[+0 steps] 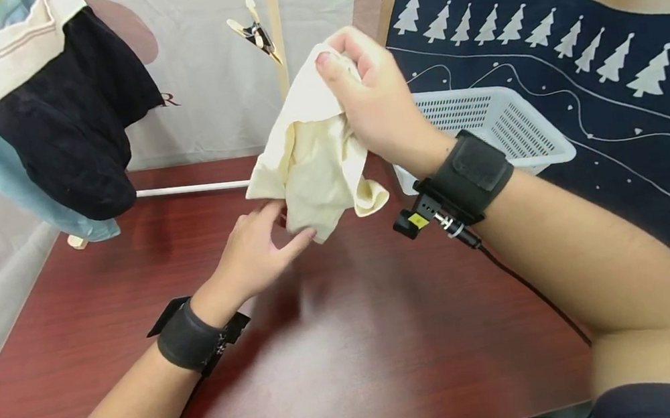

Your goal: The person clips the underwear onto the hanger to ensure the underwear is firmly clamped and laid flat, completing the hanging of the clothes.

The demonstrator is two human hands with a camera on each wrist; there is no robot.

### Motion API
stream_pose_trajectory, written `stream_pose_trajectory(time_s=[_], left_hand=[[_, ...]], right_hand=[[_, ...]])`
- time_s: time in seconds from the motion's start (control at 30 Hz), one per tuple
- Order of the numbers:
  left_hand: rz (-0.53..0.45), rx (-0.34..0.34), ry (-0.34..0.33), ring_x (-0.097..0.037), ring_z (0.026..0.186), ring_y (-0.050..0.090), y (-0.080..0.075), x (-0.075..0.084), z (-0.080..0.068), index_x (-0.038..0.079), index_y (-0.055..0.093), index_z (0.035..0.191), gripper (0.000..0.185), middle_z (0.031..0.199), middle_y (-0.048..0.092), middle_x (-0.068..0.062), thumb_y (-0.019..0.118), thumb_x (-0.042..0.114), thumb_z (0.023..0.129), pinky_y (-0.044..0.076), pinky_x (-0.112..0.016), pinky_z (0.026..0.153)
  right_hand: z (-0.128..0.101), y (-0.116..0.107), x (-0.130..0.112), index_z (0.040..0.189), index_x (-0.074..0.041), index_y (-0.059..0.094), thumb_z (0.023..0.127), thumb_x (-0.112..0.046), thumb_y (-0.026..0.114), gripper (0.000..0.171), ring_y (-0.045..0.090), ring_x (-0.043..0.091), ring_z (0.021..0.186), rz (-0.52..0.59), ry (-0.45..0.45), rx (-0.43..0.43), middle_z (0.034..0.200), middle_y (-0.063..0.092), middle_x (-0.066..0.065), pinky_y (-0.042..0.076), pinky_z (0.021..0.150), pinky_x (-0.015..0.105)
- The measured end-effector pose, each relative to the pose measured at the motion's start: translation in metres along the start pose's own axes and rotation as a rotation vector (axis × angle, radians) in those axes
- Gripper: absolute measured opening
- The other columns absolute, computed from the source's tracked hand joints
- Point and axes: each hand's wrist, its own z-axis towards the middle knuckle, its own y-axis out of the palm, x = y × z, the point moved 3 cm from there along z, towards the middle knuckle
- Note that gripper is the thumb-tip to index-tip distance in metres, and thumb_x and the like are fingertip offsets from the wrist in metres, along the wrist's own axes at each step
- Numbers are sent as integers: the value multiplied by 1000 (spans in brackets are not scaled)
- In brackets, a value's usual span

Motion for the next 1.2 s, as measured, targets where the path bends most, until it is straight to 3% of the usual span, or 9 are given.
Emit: stream_pose_trajectory(time_s=[0.07,0.2,0.5,0.7,0.77,0.87,1.03,1.2], left_hand=[[24,7,10,-17,71,56,2,0,-1,15,62,89,25,75,59,3,68,40,90,45,-39,71],[76,4,3,-20,58,51,3,-1,-3,18,50,66,30,59,48,4,67,31,87,42,-37,54],[61,-29,-25,-16,57,47,2,4,-2,20,49,64,28,62,47,5,62,30,86,36,-33,49],[-22,-71,-93,-14,55,44,5,-1,-1,21,51,64,28,57,42,6,63,31,87,34,-30,50],[-48,-81,-121,-13,55,44,4,-4,0,21,54,65,27,56,43,7,63,32,87,35,-29,50],[-81,-91,-154,-12,54,45,2,-8,2,20,56,67,27,56,45,6,64,34,88,35,-29,50],[-145,-100,-228,-12,54,47,-3,-19,6,18,58,69,28,57,47,4,64,35,90,37,-28,50],[-231,-123,-279,-13,55,52,-5,-28,8,16,64,73,26,60,56,3,65,35,90,42,-28,50]], right_hand=[[-2,2,11,97,-6,59,102,-15,54,11,65,13,66,-21,32,-19,82,65,7,54,61,22],[-2,1,40,98,-7,59,103,-18,53,13,64,11,62,-82,123,-49,79,63,5,54,57,22],[-16,-16,119,102,-5,58,105,-24,49,21,59,10,67,-368,295,-184,83,59,1,51,60,23],[-36,-7,147,112,-7,63,103,-26,53,23,61,18,93,-598,392,-394,106,64,9,50,79,32],[-40,-4,145,118,-8,62,101,-25,55,26,59,22,102,-689,357,-439,113,64,12,48,86,36],[-45,-1,133,120,-8,61,98,-22,58,26,58,24,105,-777,244,-400,113,63,12,45,88,40],[-65,7,109,107,-6,62,92,-12,58,17,57,21,88,-736,8,-282,97,60,8,44,76,33],[-95,25,104,114,-9,61,87,-16,66,28,60,21,96,-748,-91,-385,107,60,5,50,77,32]])
